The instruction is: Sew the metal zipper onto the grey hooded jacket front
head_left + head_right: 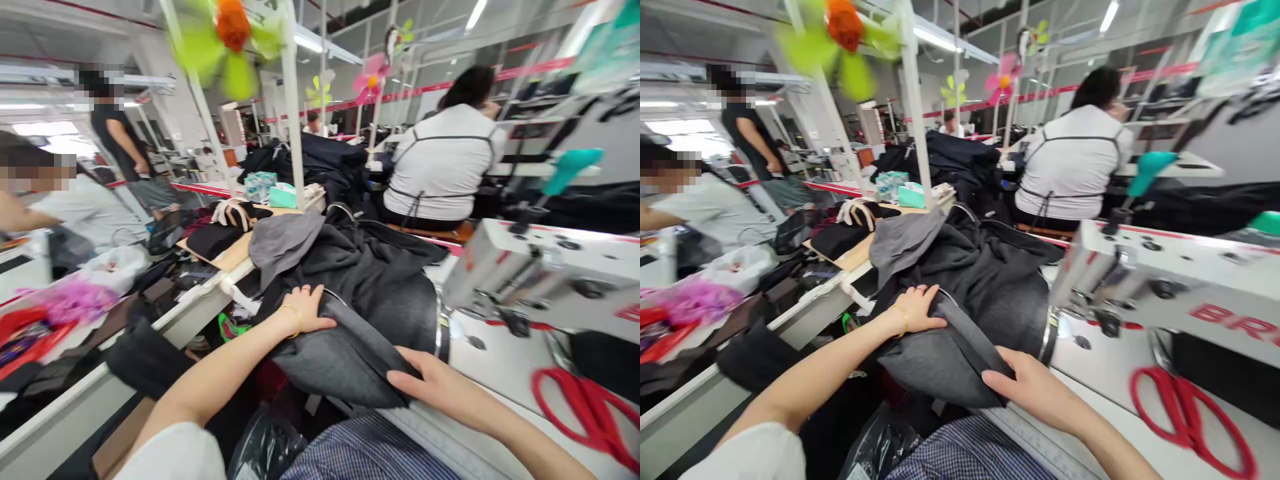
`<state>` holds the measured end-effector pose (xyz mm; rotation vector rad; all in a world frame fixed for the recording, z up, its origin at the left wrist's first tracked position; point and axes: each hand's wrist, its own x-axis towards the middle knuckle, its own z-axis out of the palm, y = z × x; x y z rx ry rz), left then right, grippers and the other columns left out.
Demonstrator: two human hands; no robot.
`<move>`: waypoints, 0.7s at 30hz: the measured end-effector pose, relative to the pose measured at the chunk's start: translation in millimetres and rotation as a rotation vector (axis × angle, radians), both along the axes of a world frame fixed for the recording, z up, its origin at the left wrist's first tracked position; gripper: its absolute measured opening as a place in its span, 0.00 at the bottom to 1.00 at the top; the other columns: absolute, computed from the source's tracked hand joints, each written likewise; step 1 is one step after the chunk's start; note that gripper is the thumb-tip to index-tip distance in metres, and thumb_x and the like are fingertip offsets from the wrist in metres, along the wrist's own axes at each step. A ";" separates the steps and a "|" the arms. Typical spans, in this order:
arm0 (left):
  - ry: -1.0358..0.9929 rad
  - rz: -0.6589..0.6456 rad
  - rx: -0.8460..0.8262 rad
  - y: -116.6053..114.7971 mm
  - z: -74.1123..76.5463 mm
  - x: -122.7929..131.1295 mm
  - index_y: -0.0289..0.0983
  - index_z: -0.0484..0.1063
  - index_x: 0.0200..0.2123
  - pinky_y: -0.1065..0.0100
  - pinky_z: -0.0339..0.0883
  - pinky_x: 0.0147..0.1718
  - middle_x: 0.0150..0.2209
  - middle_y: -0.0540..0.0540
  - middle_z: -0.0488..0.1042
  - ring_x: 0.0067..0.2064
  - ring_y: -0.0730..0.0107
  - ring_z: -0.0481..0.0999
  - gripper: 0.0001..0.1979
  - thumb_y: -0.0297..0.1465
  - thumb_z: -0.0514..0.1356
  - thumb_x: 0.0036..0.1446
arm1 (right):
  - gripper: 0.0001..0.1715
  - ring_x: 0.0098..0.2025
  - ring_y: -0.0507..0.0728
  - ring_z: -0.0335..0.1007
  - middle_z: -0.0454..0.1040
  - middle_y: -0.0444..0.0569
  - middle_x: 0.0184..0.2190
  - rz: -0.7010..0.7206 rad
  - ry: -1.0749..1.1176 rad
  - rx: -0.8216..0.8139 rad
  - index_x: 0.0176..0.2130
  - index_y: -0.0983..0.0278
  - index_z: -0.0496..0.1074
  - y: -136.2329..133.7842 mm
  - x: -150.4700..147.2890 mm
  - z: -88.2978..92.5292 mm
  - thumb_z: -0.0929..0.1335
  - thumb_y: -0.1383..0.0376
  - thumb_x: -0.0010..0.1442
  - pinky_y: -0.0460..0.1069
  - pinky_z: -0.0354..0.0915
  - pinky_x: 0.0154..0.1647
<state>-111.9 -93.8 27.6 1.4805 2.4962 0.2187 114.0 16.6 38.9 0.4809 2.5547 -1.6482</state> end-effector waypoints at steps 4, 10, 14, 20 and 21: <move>-0.194 0.023 0.122 4.0 1.3 -16.8 0.34 0.51 0.58 0.57 0.61 0.48 0.52 0.35 0.65 0.51 0.50 0.67 0.45 0.46 0.63 0.40 | 0.27 0.50 0.61 0.65 0.73 0.52 0.42 -0.185 -0.100 -0.399 0.44 0.66 0.71 -9.9 -13.8 9.6 0.64 0.49 0.54 0.53 0.59 0.54; -0.483 -0.042 0.318 -58.7 38.3 -8.8 0.33 0.67 0.41 0.72 0.67 0.30 0.36 0.46 0.74 0.35 0.69 0.74 0.22 0.45 0.48 0.56 | 0.26 0.45 0.59 0.69 0.74 0.53 0.40 -0.338 -0.238 -0.803 0.48 0.67 0.68 -34.1 -32.5 17.9 0.64 0.53 0.55 0.52 0.62 0.51; -0.513 -0.120 0.429 -118.7 64.6 7.7 0.34 0.67 0.32 0.74 0.64 0.29 0.28 0.51 0.70 0.30 0.74 0.70 0.13 0.39 0.59 0.50 | 0.22 0.40 0.57 0.71 0.74 0.50 0.40 -0.062 -0.180 -0.828 0.49 0.64 0.67 -64.8 -45.9 25.0 0.66 0.58 0.55 0.49 0.65 0.44; -0.127 -0.207 0.571 -174.9 63.7 39.4 0.36 0.67 0.31 0.70 0.64 0.36 0.32 0.47 0.70 0.36 0.71 0.67 0.10 0.19 0.51 0.48 | 0.19 0.39 0.57 0.67 0.73 0.47 0.35 0.271 -0.001 -0.247 0.44 0.65 0.71 -105.9 -52.8 31.2 0.65 0.58 0.54 0.48 0.62 0.44; 0.020 -0.184 0.582 -179.7 59.2 44.3 0.37 0.67 0.31 0.69 0.64 0.36 0.32 0.47 0.70 0.36 0.70 0.67 0.13 0.17 0.49 0.47 | 0.20 0.40 0.58 0.66 0.72 0.47 0.35 0.297 0.018 -0.178 0.43 0.66 0.71 -109.5 -53.1 31.2 0.66 0.57 0.53 0.48 0.62 0.43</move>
